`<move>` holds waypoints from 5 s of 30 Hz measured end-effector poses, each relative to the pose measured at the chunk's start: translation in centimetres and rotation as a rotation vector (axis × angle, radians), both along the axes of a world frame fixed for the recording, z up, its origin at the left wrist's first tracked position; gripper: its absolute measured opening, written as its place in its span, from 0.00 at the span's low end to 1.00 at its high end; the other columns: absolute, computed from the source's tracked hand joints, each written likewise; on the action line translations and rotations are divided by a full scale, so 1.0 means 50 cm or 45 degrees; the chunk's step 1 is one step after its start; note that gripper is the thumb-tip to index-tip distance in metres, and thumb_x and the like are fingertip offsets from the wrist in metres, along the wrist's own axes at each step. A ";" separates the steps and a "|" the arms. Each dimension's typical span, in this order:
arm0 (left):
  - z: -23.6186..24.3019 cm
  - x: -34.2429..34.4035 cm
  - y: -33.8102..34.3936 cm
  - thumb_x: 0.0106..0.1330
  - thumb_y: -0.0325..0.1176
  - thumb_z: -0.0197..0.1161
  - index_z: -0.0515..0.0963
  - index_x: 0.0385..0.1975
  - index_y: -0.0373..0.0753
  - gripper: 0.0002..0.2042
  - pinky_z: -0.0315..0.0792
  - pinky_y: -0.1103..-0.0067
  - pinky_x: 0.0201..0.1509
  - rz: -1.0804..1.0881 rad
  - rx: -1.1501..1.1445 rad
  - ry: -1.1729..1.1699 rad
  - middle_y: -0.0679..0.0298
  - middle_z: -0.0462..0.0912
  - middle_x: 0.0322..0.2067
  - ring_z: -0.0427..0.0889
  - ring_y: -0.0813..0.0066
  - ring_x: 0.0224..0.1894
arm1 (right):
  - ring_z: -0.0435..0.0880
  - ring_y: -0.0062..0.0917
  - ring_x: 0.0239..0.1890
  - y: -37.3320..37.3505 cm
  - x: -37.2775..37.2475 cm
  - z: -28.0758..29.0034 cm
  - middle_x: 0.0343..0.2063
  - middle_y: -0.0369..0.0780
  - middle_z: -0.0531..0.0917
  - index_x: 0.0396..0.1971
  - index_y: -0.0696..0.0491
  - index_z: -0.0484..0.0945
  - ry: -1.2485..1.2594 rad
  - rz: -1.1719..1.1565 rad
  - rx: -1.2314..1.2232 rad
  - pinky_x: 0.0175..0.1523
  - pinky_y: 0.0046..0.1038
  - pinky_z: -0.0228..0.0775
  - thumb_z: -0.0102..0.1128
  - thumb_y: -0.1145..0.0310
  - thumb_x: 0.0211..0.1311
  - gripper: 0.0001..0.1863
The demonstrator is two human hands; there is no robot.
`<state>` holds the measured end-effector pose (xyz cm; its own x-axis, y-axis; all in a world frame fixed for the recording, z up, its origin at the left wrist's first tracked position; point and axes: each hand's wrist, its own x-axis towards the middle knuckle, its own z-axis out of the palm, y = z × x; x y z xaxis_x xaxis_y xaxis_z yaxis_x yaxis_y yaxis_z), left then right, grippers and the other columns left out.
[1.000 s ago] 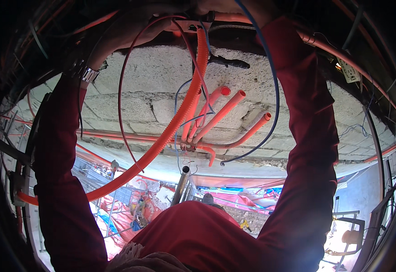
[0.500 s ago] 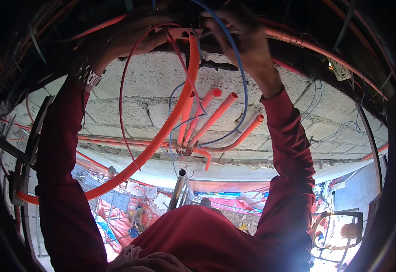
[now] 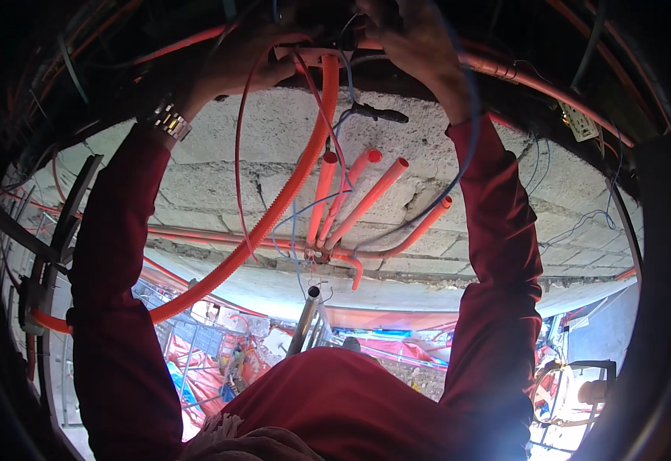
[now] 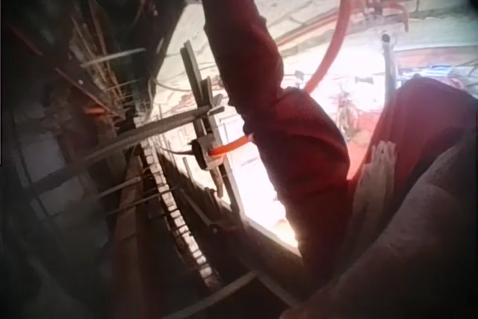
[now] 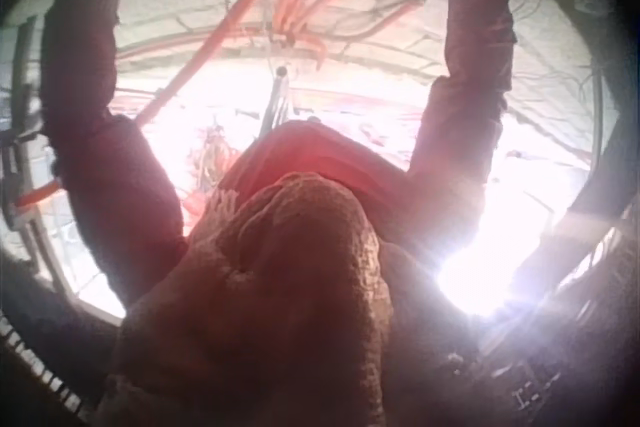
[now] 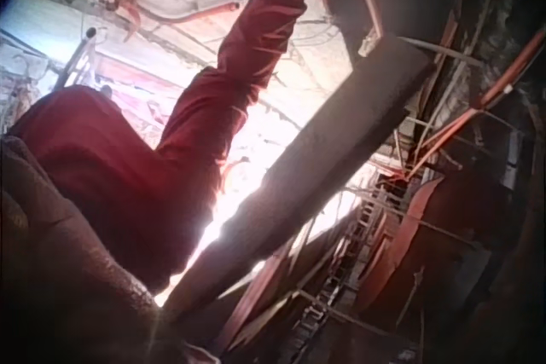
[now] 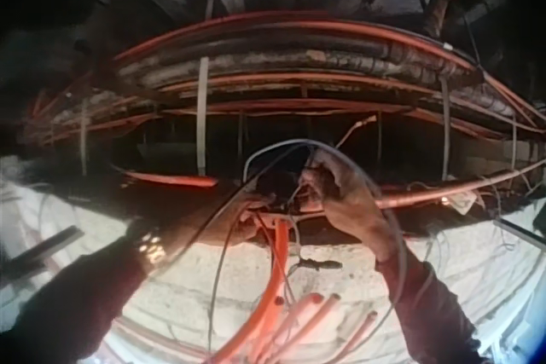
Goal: The person pulls electrical wires through red conduits on a ceiling and uses wire cutters to trim a wire.
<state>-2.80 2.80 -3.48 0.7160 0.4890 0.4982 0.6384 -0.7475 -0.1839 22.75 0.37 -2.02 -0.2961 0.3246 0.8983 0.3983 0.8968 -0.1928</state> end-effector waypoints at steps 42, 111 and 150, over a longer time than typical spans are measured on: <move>0.061 0.015 -0.038 0.65 0.45 0.67 0.73 0.67 0.57 0.28 0.78 0.66 0.48 -0.083 0.318 0.243 0.61 0.82 0.46 0.82 0.63 0.42 | 0.90 0.28 0.36 0.014 -0.020 -0.081 0.37 0.45 0.85 0.46 0.63 0.77 0.403 0.220 -0.084 0.44 0.27 0.86 0.48 0.77 0.76 0.09; 0.051 0.028 -0.014 0.60 0.27 0.66 0.79 0.58 0.46 0.23 0.80 0.69 0.35 -0.150 0.078 0.119 0.57 0.85 0.31 0.86 0.62 0.29 | 0.82 0.26 0.29 0.141 0.046 -0.001 0.34 0.40 0.83 0.42 0.61 0.81 -0.482 0.233 0.145 0.33 0.28 0.74 0.67 0.64 0.67 0.15; -0.025 -0.007 0.014 0.59 0.23 0.61 0.80 0.47 0.39 0.15 0.71 0.75 0.26 -0.303 0.207 -0.199 0.62 0.76 0.19 0.75 0.72 0.20 | 0.87 0.31 0.31 0.078 -0.037 0.084 0.30 0.46 0.85 0.38 0.59 0.84 -0.565 0.091 -0.265 0.37 0.33 0.77 0.68 0.76 0.58 0.08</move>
